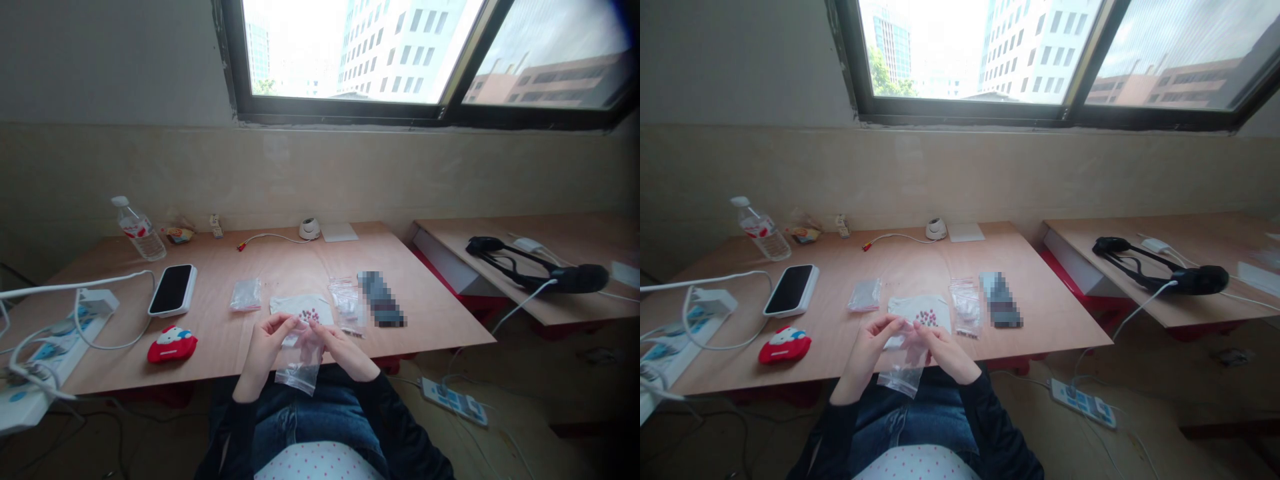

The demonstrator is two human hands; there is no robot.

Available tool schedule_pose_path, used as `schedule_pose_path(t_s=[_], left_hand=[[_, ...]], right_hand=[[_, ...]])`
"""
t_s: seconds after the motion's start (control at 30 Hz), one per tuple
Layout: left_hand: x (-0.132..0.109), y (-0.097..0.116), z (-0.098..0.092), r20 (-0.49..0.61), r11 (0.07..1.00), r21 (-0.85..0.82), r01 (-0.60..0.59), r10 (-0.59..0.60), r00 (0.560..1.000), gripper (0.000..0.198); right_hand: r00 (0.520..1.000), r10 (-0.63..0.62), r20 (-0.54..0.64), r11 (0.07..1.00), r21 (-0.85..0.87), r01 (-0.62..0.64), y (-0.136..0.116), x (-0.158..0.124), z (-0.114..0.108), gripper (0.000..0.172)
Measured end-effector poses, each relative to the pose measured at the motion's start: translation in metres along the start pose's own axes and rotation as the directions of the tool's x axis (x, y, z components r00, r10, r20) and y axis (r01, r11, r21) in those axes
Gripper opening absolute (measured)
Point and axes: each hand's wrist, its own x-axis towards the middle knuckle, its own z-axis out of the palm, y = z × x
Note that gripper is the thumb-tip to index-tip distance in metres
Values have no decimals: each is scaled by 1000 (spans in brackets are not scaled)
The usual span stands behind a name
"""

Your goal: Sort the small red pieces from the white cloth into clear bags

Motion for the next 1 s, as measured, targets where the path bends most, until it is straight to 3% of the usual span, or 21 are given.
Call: schedule_pose_path(t_s=[0.13, 0.3, 0.57, 0.63, 0.83, 1.0], left_hand=[[0, -3, -1, 23, 999, 37, -19, 19, 1000, 19], [2, -12, 1, -18, 985, 140, -105, 109, 994, 19], [-4, -13, 9, -157, 878, 444, -178, 272, 949, 24], [-4, -14, 8, -198, 866, 470, -168, 289, 937, 25], [-3, -13, 4, -279, 842, 523, -132, 316, 907, 29], [-3, -11, 3, -302, 816, 561, -137, 356, 884, 31]], right_hand=[[989, -74, -128, 997, 4, 75, 1, 2, -1, 51], [986, -111, -125, 993, -59, 105, -4, -2, 2, 39], [981, -52, -187, 999, -15, 50, -4, -1, 2, 35], [986, -24, -166, 1000, 11, 27, -4, -3, 2, 34], [995, 44, 84, 999, -6, -43, -1, -12, 4, 36], [1000, 6, -6, 1000, -5, -6, -5, -10, 5, 39]])
